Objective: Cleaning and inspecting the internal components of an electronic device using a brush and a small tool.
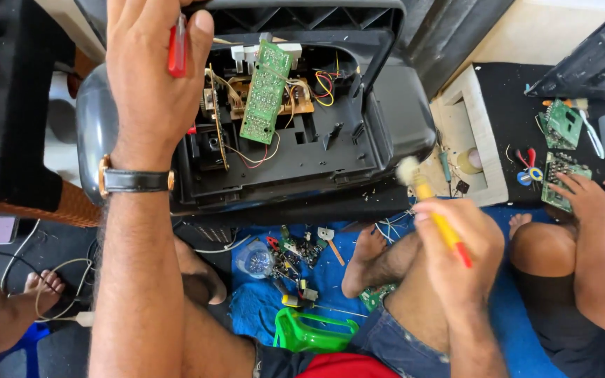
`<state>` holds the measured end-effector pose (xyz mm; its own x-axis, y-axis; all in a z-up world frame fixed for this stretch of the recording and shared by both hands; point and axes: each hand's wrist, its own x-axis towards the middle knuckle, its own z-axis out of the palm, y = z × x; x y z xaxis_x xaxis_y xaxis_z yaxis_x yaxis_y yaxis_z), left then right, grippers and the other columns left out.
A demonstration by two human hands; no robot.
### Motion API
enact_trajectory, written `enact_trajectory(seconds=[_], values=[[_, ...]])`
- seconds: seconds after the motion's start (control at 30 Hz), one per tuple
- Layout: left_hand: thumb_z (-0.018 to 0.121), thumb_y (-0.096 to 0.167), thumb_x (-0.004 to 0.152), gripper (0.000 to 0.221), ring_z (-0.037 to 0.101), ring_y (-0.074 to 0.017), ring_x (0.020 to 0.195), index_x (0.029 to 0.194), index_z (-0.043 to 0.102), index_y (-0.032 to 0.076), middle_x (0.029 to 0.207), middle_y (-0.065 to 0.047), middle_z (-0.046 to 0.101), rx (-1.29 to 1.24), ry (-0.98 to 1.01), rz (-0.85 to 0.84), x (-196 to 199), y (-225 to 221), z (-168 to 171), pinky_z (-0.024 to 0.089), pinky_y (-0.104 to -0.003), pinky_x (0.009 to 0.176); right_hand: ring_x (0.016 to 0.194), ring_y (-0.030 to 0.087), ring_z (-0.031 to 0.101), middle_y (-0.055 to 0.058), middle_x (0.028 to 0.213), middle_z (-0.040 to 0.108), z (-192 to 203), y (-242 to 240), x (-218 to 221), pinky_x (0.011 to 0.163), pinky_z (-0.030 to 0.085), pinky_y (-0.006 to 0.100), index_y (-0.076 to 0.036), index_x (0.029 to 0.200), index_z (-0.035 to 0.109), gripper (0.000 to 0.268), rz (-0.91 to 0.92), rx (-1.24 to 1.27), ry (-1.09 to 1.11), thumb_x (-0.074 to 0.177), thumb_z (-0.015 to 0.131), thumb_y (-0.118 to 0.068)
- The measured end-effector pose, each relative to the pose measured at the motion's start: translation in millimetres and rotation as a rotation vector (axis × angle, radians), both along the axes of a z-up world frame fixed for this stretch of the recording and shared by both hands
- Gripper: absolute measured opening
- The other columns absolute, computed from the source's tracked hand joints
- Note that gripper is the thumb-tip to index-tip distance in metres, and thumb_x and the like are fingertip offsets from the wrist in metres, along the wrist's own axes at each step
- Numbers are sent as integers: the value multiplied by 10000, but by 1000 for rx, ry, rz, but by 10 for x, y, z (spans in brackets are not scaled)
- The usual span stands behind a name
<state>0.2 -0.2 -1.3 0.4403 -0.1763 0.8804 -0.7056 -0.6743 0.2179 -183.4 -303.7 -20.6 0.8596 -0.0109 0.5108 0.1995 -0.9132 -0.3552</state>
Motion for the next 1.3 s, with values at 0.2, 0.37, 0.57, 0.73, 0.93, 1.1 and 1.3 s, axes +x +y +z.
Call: enact_trajectory(seconds=[0.2, 0.37, 0.57, 0.73, 0.93, 1.1, 1.3], values=[[631, 121, 1174, 163, 534, -340, 1034, 1179, 662, -39, 1121, -176, 624, -2, -27, -48, -27, -49, 80, 451, -479, 893, 550, 167, 621, 137, 1040, 585, -311, 411, -5, 445, 516, 282, 9, 1033, 686, 250, 53, 599, 126, 837, 610, 144], [689, -31, 1122, 94, 438, -271, 965, 1216, 694, -39, 1041, -120, 551, 12, 59, -32, -10, -34, 59, 414, -407, 852, 699, 122, 535, 36, 935, 632, -428, 756, -81, 609, 421, 241, -61, 973, 757, 127, 567, 640, 386, 882, 690, -5], [690, -40, 1125, 97, 448, -291, 987, 1218, 692, -65, 1059, -144, 568, 8, 64, -60, -55, -37, 98, 418, -415, 889, 341, 131, 569, 40, 844, 642, -308, 241, 90, 329, 453, 253, -26, 889, 745, 85, 157, 865, 369, 843, 700, 31], [690, 5, 1127, 87, 442, -252, 945, 1209, 696, -22, 1027, -109, 557, 23, 30, 9, 45, -11, 22, 417, -382, 818, 769, 189, 596, 120, 949, 649, -92, -258, 76, 707, 468, 263, 44, 992, 720, 163, 35, 459, 35, 838, 689, 90], [683, 49, 1118, 92, 454, -258, 950, 1187, 688, -12, 1019, -102, 559, 10, 16, 27, -1, -79, 65, 421, -389, 826, 762, 176, 550, 135, 990, 614, 99, -9, 399, 666, 462, 263, 73, 1126, 681, 179, 188, 453, -55, 950, 650, 61], [663, 44, 1111, 97, 466, -262, 968, 1187, 688, -10, 1036, -106, 581, 2, 45, 26, -13, -71, 61, 432, -394, 848, 656, 143, 500, 38, 906, 624, 16, 76, 883, 571, 370, 277, -47, 1165, 743, 205, 182, 246, 25, 1001, 652, -132], [685, 91, 1102, 115, 471, -244, 955, 1191, 698, 21, 1012, -81, 578, 12, 28, 82, 30, -37, 28, 429, -374, 816, 478, 75, 395, -7, 563, 539, 153, -196, 638, 422, 256, 247, -51, 1030, 788, 184, 80, 604, 383, 973, 675, -186]])
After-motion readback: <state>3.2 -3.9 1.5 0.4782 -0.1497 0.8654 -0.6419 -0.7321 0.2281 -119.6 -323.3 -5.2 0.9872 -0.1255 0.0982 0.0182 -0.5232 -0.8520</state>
